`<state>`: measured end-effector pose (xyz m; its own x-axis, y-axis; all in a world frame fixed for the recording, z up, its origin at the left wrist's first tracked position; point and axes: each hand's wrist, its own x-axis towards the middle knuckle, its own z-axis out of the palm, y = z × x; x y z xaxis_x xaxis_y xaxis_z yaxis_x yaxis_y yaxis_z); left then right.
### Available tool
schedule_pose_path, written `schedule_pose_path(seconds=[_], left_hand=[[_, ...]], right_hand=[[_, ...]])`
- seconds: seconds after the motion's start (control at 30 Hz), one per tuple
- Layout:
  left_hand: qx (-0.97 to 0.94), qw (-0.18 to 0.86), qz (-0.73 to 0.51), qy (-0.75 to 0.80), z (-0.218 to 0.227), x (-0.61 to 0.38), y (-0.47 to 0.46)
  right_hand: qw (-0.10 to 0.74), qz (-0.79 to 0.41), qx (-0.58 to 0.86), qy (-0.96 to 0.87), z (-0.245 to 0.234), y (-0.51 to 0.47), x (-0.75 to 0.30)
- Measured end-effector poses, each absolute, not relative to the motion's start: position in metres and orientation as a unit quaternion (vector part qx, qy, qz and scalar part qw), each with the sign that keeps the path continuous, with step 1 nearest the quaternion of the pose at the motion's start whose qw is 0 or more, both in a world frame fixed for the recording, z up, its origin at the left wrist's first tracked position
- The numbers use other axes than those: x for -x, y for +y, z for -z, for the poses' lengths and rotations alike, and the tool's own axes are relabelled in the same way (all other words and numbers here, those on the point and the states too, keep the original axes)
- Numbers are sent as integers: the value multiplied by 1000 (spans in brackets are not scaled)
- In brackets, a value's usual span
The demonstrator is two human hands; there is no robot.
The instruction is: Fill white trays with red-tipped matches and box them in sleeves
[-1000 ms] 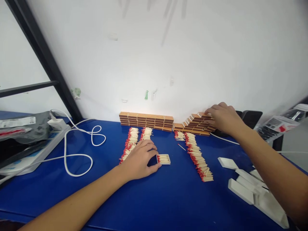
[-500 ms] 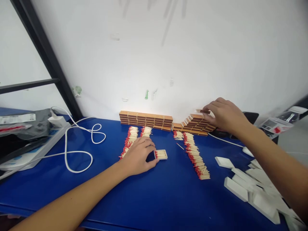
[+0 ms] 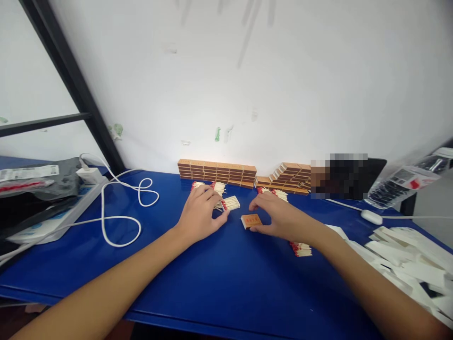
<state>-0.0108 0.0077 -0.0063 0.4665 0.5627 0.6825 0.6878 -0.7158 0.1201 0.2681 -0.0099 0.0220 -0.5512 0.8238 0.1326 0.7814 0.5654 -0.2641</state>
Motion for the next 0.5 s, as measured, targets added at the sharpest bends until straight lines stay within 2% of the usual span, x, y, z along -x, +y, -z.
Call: schedule_pose_path(seconds=[0.13, 0.33, 0.5], left_hand=[[859, 62, 353, -365, 6, 11, 7], [885, 2, 324, -335, 6, 8, 4], [891, -35, 325, -315, 6, 9, 4]], right_hand=[[146, -162, 474, -853, -13, -4, -281], [239, -141, 463, -842, -11, -8, -285], [247, -152, 447, -846, -11, -9, -283]])
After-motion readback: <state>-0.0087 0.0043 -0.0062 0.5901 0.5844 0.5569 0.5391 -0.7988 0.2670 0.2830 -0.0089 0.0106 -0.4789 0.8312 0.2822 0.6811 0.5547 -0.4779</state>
